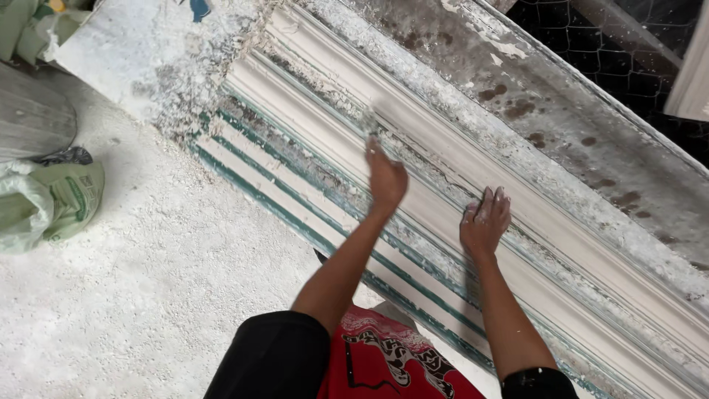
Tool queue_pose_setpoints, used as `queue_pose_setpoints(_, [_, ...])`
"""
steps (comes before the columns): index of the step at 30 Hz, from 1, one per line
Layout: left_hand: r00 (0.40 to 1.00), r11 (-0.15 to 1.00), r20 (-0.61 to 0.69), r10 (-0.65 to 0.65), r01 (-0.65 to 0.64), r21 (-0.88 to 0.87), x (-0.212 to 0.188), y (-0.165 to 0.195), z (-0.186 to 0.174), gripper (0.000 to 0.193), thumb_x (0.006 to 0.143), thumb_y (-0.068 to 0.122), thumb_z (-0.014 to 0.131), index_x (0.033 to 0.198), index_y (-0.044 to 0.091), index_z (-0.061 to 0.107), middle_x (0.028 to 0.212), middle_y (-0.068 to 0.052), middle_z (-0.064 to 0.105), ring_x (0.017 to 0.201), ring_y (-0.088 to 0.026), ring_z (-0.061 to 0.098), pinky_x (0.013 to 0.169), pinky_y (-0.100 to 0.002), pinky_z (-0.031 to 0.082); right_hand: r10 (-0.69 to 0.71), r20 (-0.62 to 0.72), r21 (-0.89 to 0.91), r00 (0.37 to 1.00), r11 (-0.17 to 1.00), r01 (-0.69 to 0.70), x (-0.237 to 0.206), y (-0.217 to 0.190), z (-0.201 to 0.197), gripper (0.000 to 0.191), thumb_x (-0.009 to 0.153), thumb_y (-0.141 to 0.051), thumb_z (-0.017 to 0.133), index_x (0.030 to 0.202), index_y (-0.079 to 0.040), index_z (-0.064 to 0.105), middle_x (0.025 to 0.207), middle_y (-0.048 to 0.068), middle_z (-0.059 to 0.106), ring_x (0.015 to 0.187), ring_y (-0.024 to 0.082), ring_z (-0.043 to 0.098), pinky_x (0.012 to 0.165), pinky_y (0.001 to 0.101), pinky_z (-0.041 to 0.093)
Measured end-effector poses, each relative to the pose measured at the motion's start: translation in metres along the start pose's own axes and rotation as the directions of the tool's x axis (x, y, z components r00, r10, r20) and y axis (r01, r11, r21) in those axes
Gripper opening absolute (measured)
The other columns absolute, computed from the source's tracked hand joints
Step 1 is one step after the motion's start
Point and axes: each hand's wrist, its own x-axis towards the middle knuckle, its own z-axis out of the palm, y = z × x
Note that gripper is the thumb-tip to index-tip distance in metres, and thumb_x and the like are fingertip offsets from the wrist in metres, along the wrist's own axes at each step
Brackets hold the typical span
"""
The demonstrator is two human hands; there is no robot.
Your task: The person scrapes excess plaster off long decorative cornice moldings laid on a workbench, running a small hand scraper along the grooves of each molding piece. They occasionally reposition the pieces and brush away plaster dust while working along the lengths.
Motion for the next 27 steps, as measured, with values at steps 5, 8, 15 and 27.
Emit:
queue_pose_setpoints(5, [0.968,0.971,0.131,-0.214,0.196,0.139,0.017,0.023,0.017,0.075,0.090,-0.001,0.057,0.151,-0.015,0.017,0.155,-0.039,0.024,0.143,-0.055,0.026,0.117,-0.057,0.029,0.081,0.043,0.033,0.996,0.996,-0.083,-0.006,0.006,0.004,0.051,0.103,-0.019,0.052,0.152,-0.004,0.050,0.161,0.025,0.038,0.150,0.046,0.029,0.121,0.0629,0.019])
queue_pose_setpoints(8, [0.974,0.960,0.016,-0.224,0.218,0.177,0.061,0.010,-0.007,0.074,0.092,0.000,0.053,0.155,-0.015,0.017,0.153,-0.038,0.031,0.138,-0.050,0.043,0.119,-0.050,0.039,0.082,0.037,0.047,0.996,0.995,-0.084,-0.008,0.008,0.005,0.049,0.104,-0.018,0.052,0.151,-0.004,0.051,0.161,0.024,0.039,0.151,0.046,0.030,0.123,0.0616,0.019])
queue_pose_setpoints(15, [0.990,0.990,0.016,-0.139,0.139,0.011,0.087,-0.004,-0.021,0.073,0.087,-0.002,0.051,0.148,-0.022,0.017,0.150,-0.042,0.025,0.132,-0.053,0.042,0.113,-0.050,0.038,0.083,-0.004,0.052,0.997,0.995,-0.083,-0.010,0.020,0.015,0.049,0.101,-0.015,0.053,0.148,-0.003,0.055,0.161,0.024,0.042,0.150,0.046,0.032,0.123,0.0612,0.020])
queue_pose_setpoints(27, [0.947,0.940,-0.093,-0.306,0.316,0.130,0.100,0.009,-0.018,0.063,0.093,0.003,0.050,0.148,-0.014,0.025,0.152,-0.033,0.031,0.128,-0.046,0.051,0.107,-0.047,0.047,0.090,0.021,0.113,0.996,0.989,-0.091,-0.010,0.024,0.017,0.050,0.099,-0.012,0.053,0.149,-0.003,0.055,0.161,0.023,0.042,0.151,0.045,0.031,0.123,0.0613,0.019])
